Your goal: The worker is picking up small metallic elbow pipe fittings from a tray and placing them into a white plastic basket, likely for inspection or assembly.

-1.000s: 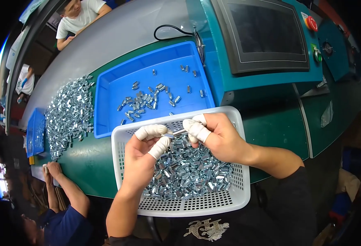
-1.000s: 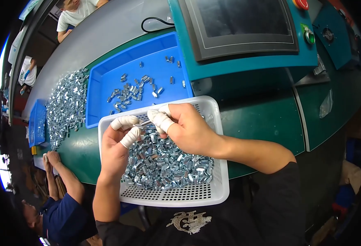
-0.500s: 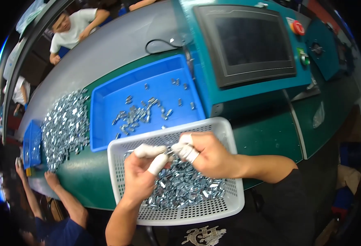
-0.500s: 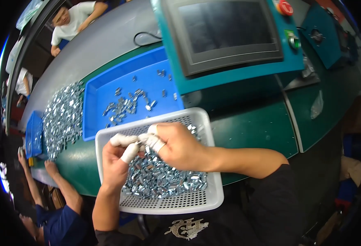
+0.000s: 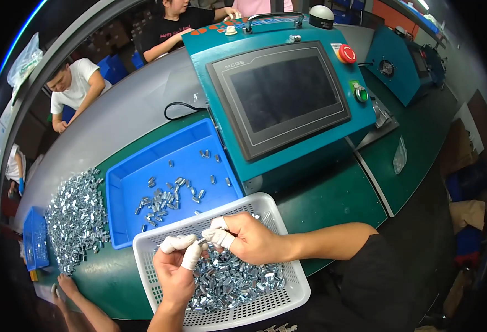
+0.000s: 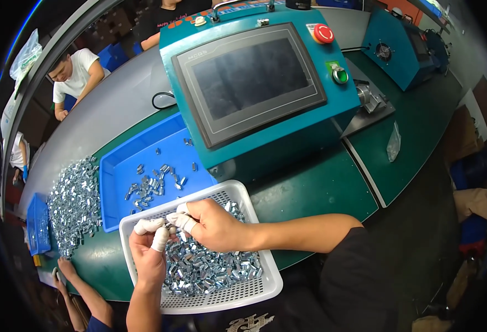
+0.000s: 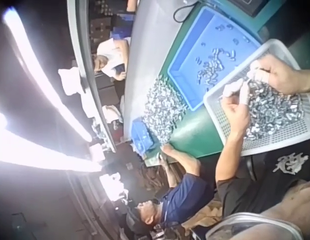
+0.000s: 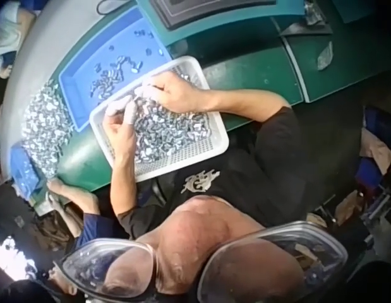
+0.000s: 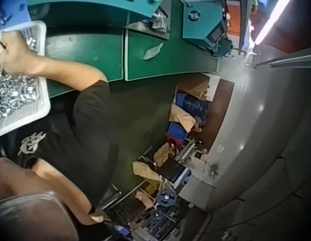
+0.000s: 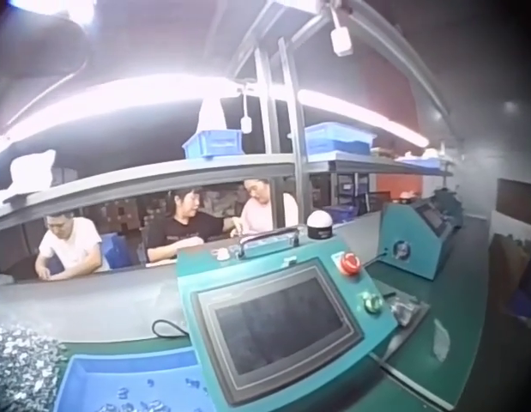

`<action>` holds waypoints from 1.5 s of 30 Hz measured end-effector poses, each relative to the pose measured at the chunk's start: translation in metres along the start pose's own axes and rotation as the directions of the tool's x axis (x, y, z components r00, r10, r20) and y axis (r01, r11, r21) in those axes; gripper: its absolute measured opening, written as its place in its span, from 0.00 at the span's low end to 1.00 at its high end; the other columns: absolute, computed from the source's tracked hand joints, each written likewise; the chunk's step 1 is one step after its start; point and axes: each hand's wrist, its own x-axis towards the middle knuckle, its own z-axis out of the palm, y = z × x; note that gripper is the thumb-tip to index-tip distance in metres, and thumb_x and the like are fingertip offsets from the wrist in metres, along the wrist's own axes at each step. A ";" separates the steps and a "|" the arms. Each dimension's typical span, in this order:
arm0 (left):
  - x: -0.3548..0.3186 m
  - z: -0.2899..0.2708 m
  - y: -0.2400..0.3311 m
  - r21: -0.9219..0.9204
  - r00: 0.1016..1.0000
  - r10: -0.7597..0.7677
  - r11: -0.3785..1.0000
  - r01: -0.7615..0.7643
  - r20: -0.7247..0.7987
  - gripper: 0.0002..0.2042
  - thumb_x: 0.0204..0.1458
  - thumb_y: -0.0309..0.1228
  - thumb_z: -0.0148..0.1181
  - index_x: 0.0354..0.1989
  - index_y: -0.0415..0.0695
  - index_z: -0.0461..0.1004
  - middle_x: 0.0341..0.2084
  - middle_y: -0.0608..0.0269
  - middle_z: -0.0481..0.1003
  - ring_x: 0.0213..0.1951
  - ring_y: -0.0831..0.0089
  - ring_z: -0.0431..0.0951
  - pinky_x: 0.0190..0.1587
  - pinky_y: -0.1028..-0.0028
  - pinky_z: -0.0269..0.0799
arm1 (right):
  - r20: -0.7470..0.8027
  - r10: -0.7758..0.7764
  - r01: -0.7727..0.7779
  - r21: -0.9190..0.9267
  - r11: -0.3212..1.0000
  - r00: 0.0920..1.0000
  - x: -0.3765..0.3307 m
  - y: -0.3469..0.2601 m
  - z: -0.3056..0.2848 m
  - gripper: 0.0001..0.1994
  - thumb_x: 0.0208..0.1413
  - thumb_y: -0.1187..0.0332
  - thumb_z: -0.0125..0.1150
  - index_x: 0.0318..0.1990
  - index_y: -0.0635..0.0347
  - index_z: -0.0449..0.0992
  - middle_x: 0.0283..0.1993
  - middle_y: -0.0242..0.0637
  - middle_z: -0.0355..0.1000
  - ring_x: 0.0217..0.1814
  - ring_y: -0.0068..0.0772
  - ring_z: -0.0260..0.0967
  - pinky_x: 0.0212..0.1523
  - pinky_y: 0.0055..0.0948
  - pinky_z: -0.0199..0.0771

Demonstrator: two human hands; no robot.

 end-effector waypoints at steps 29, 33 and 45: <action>-0.001 -0.003 -0.019 0.856 0.885 -0.267 0.463 -0.230 0.381 0.11 0.41 0.34 0.61 0.28 0.39 0.72 0.22 0.52 0.73 0.31 0.53 0.74 0.34 0.59 0.69 | -0.141 0.106 -0.130 -0.174 0.976 0.984 0.004 -0.005 0.002 0.16 0.60 0.62 0.46 0.20 0.57 0.62 0.15 0.28 0.59 0.14 0.13 0.49 0.14 0.15 0.45; -0.005 -0.015 -0.022 0.771 0.920 -0.182 0.614 -0.170 0.348 0.09 0.39 0.29 0.62 0.29 0.38 0.72 0.22 0.51 0.73 0.29 0.53 0.74 0.34 0.59 0.69 | -0.107 0.104 -0.119 -0.153 0.981 0.989 0.005 0.001 0.001 0.18 0.61 0.60 0.45 0.20 0.56 0.62 0.15 0.28 0.59 0.12 0.12 0.47 0.12 0.14 0.44; 0.001 -0.019 -0.009 0.410 0.982 0.101 0.898 -0.158 0.157 0.11 0.47 0.29 0.61 0.38 0.37 0.73 0.25 0.62 0.74 0.28 0.78 0.73 0.32 0.77 0.69 | -0.147 0.093 -0.116 -0.159 0.980 0.985 0.001 0.007 -0.003 0.16 0.59 0.64 0.47 0.20 0.59 0.66 0.16 0.28 0.64 0.14 0.11 0.51 0.16 0.15 0.49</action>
